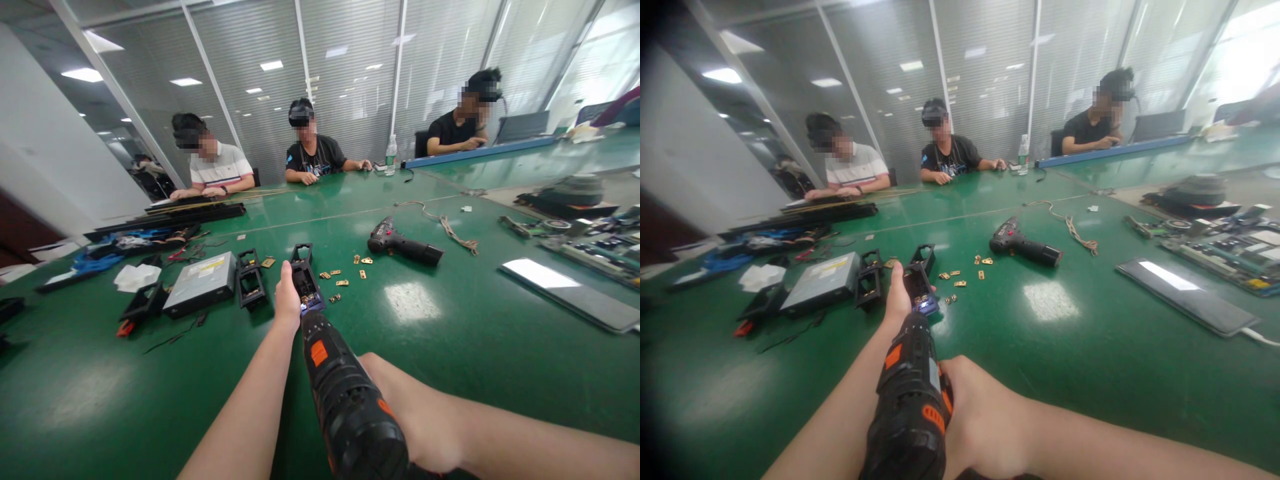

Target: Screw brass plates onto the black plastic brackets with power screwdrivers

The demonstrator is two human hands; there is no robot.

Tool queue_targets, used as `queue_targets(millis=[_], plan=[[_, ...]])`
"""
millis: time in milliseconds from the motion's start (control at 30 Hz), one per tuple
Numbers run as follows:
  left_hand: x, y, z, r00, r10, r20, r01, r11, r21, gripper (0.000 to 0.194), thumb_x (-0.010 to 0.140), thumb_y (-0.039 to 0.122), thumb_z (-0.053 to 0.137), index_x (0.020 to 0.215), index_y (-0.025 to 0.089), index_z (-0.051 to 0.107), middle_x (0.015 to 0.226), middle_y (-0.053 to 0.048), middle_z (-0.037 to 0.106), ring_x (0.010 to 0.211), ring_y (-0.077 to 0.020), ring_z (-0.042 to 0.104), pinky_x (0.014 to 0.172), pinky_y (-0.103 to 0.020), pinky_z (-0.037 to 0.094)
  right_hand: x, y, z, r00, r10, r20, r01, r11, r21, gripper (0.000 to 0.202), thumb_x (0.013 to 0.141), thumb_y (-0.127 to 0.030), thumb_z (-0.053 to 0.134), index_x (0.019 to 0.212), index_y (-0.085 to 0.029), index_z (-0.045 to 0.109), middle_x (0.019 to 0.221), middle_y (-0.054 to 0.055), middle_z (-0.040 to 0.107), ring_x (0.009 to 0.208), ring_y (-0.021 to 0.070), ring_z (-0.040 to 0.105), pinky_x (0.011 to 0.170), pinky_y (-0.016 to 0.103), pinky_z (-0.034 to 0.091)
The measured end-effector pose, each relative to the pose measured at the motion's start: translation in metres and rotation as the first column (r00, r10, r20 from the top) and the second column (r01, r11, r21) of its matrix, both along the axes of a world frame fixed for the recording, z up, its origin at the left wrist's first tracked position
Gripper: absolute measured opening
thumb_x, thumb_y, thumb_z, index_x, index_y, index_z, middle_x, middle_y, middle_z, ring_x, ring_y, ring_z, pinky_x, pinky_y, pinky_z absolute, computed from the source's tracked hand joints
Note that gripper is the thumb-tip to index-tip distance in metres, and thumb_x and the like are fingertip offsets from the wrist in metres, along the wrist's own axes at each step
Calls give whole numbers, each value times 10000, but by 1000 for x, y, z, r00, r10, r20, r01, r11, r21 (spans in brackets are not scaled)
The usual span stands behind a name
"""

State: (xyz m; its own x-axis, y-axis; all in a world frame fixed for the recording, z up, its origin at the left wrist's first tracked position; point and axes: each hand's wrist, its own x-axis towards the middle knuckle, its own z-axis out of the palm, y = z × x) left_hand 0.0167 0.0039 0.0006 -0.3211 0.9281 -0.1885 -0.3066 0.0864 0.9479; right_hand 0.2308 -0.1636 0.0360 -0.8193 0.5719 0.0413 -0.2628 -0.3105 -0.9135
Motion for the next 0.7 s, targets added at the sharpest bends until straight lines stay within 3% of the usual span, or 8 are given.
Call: queue_targets(millis=[333,600,700], plan=[[7,-5,11,1000,17,-5,-17,999,-30,769,1100,951,746,1098,197,897,824,-135,880,789,-358,923,682,-406,738,1,0,-2,1000,-3,12,3,1000,22,661,483,-324,1296,952,-171,855,767,-77,727,667,108,513,812,326,660],[8,-7,14,999,1,-46,-2,1000,-19,802,1144,928,678,1070,162,903,898,-175,912,796,-338,920,687,-389,730,0,3,2,999,0,-35,0,1000,-9,705,396,-232,1274,956,-177,849,788,-77,746,686,115,553,855,327,680],[8,-6,14,999,5,-38,-6,1000,-26,803,1126,950,705,1057,173,893,870,-167,899,759,-335,903,610,-367,674,1,4,6,1000,6,-15,-7,1000,-27,704,387,-201,1262,954,-172,846,781,-77,745,684,109,552,826,303,664]])
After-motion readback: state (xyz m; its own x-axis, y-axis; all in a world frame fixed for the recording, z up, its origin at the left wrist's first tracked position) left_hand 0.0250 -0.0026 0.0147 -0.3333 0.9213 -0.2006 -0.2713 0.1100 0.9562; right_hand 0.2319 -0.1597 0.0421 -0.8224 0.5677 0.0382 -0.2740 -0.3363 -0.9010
